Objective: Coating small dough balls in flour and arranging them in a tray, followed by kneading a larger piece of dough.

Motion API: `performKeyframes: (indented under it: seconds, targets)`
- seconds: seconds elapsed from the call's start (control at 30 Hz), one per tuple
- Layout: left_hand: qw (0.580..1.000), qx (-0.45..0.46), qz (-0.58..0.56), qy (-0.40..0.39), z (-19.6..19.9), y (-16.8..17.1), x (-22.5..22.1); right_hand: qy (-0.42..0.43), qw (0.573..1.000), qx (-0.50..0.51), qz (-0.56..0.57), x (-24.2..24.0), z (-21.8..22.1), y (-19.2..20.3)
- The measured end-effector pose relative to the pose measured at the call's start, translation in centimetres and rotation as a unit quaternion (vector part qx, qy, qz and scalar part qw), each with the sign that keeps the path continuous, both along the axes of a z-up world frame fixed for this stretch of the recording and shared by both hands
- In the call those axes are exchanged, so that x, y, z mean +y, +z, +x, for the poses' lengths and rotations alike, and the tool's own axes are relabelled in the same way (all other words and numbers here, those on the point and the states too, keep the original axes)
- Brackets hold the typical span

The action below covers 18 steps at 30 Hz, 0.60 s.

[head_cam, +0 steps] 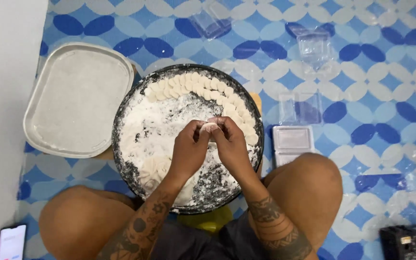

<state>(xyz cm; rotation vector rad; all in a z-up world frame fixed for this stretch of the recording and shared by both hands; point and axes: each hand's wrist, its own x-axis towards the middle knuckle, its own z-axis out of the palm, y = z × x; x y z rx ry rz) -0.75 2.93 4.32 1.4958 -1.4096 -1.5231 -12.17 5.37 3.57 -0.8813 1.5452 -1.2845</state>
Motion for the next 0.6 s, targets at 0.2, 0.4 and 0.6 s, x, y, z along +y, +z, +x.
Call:
performKeyframes:
  seconds: [0.2,0.4,0.6]
  targets:
    - [1.0,-0.001,-0.015,-0.02,-0.5,0.2,-0.1,-0.093,0.99,-0.109,0.014,-0.2,0.7,-2.3]
    - [0.999,0.006,-0.034,-0.019,-1.2,-2.9,-0.7,-0.092,0.994,-0.06,0.019,0.2,0.2,-1.0]
    - [0.996,-0.063,-0.045,-0.036,-1.0,-5.3,-1.1,-0.125,0.983,-0.126,0.051,0.2,1.8,-3.2]
